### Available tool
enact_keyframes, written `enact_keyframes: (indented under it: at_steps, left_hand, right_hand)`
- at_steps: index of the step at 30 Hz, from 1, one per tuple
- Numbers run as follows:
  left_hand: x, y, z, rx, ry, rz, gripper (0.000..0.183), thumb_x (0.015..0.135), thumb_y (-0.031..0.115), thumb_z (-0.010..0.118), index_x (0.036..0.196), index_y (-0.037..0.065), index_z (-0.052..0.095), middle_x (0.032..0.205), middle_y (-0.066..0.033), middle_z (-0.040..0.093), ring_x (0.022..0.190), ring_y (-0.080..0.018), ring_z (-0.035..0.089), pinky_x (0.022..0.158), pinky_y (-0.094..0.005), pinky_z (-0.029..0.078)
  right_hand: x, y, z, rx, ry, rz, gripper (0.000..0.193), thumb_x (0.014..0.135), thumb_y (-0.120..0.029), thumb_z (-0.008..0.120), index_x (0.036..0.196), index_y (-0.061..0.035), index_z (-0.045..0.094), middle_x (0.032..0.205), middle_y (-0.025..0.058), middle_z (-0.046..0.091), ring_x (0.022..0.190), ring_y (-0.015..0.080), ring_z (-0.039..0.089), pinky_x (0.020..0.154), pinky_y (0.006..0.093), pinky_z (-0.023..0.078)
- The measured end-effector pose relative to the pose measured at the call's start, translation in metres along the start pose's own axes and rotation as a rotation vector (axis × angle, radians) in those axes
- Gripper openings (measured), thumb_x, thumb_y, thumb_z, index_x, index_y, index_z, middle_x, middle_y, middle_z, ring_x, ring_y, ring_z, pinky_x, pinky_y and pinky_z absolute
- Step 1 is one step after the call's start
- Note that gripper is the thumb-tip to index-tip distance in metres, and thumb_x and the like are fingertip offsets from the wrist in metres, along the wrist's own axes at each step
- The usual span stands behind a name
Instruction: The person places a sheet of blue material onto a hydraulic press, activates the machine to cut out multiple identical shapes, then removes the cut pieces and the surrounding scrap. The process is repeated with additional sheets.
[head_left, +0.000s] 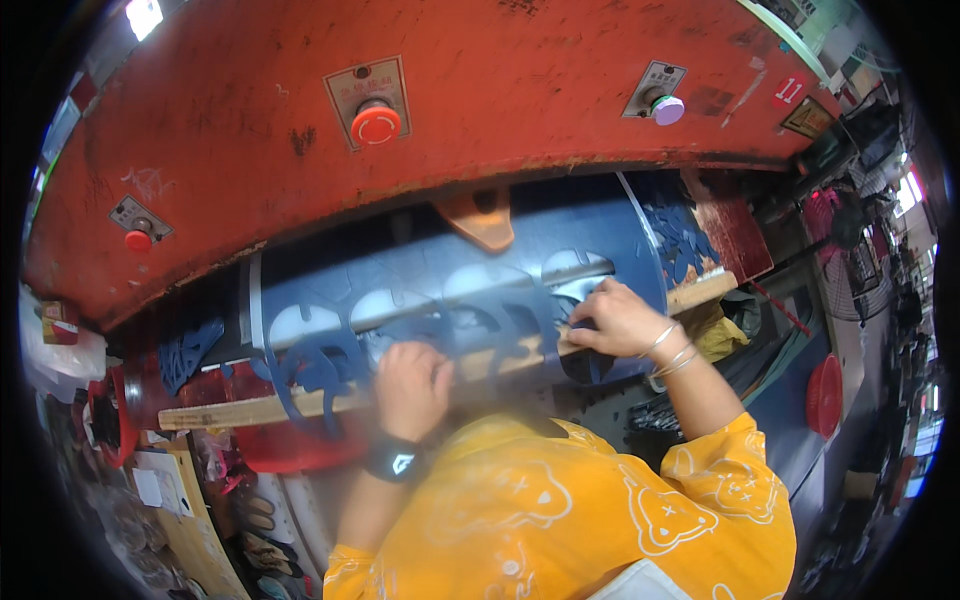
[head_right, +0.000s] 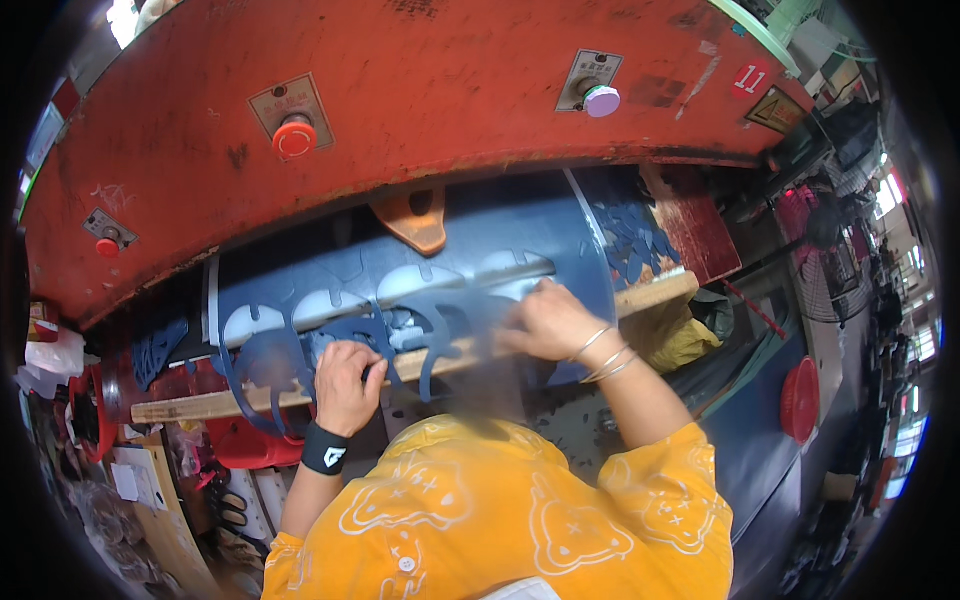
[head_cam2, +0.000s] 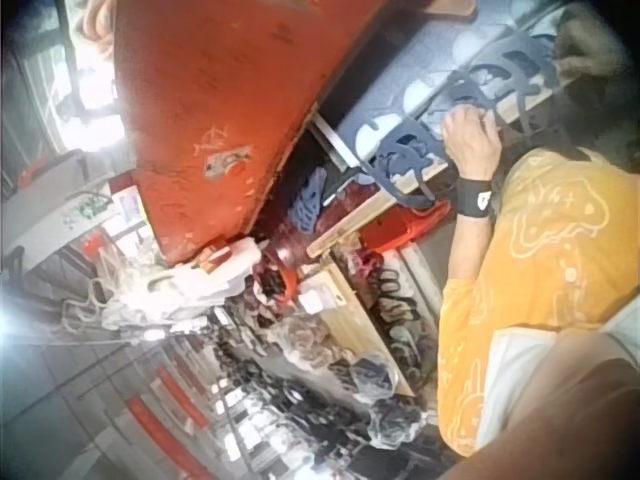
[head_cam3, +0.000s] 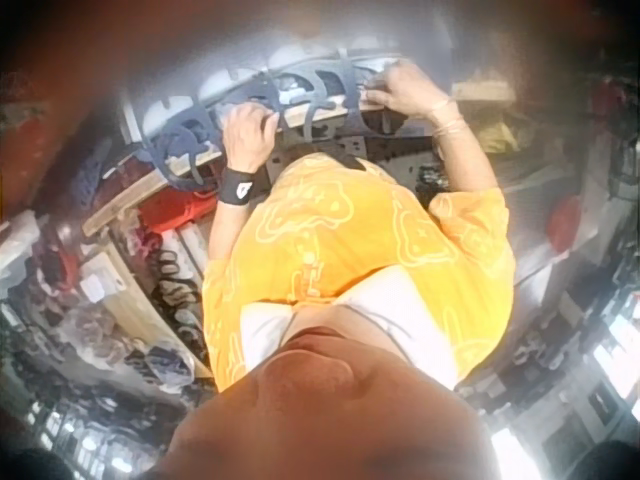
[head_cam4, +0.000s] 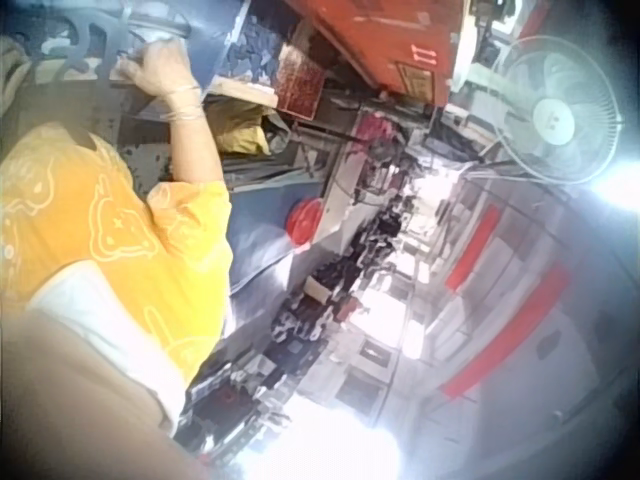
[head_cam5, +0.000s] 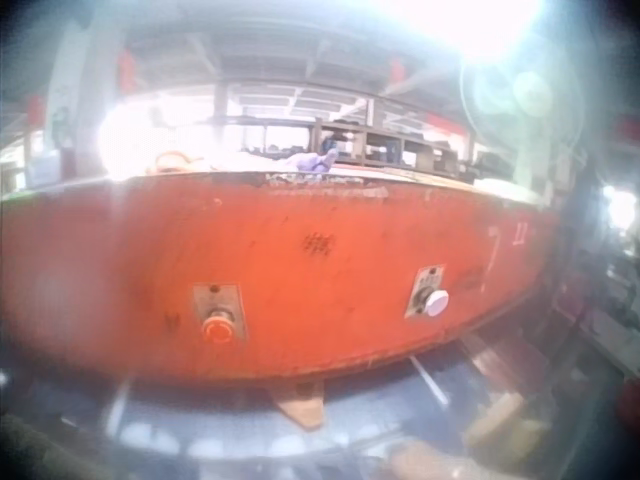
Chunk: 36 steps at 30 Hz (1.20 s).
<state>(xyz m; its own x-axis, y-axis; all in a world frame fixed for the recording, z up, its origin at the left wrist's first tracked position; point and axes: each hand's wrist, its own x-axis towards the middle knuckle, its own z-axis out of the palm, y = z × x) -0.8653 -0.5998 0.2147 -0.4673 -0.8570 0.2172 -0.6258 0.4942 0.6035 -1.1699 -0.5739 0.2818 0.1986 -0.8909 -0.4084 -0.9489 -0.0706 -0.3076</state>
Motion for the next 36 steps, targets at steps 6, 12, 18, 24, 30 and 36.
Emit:
enact_keyframes:
  at_steps: [6,12,18,24,30,36]
  left_hand:
    - [-0.012,0.024,-0.035,-0.012,-0.425,-0.125,0.012,0.081,0.016,0.068,0.080,0.004,0.067,0.080,-0.0109,0.063,0.078,-0.0283,0.062,0.064,-0.0379,0.050]
    - [0.025,0.033,0.017,-0.505,0.326,0.036,0.079,0.088,0.040,0.060,0.143,-0.007,0.028,0.144,-0.0271,0.034,0.131,-0.0390,0.038,0.109,-0.0436,0.030]
    - [-0.005,0.035,0.052,-0.299,-0.003,-0.021,0.098,0.083,0.054,0.061,0.146,-0.007,0.018,0.147,-0.0274,0.031,0.140,-0.0400,0.025,0.115,-0.0511,0.011]
    - [-0.024,0.052,0.061,0.252,-0.026,0.082,0.089,0.076,0.053,0.069,0.136,-0.006,0.040,0.143,-0.0207,0.041,0.136,-0.0383,0.031,0.112,-0.0563,0.016]
    - [-0.017,0.052,0.063,0.237,-0.012,0.088,0.086,0.074,0.048,0.072,0.134,-0.006,0.042,0.142,-0.0202,0.041,0.135,-0.0389,0.032,0.112,-0.0566,0.017]
    - [-0.004,0.045,0.064,0.183,-0.016,0.095,0.078,0.076,0.040,0.073,0.133,-0.005,0.045,0.141,-0.0208,0.042,0.135,-0.0396,0.032,0.111,-0.0567,0.018]
  right_hand:
    - [0.018,-0.015,-0.022,0.250,0.391,0.082,0.066,0.077,-0.034,0.073,0.131,-0.0048,0.049,0.113,0.0202,0.062,0.108,0.0336,0.058,0.092,0.0399,0.047]
    - [0.063,-0.086,0.049,-0.008,0.545,0.039,0.091,0.062,-0.046,0.075,0.140,-0.0134,0.041,0.144,0.0297,0.030,0.124,0.0521,0.033,0.102,0.0616,0.027]
    - [0.024,-0.064,0.073,0.396,0.671,-0.134,0.081,0.060,-0.034,0.076,0.133,-0.0095,0.051,0.143,0.0300,0.033,0.126,0.0479,0.036,0.108,0.0483,0.031]
    - [-0.012,-0.015,0.063,1.415,0.533,-0.261,0.089,0.064,-0.025,0.074,0.140,0.0041,0.039,0.131,0.0131,0.053,0.117,0.0208,0.053,0.103,0.0324,0.038]
    - [-0.022,0.012,0.054,0.346,0.703,0.047,0.076,0.059,-0.025,0.077,0.130,-0.0096,0.057,0.145,0.0217,0.040,0.131,0.0342,0.040,0.111,0.0389,0.030]
    - [-0.007,0.012,0.060,0.004,0.611,0.131,0.067,0.063,-0.031,0.073,0.128,-0.0204,0.058,0.146,0.0193,0.036,0.131,0.0477,0.030,0.109,0.0508,0.027]
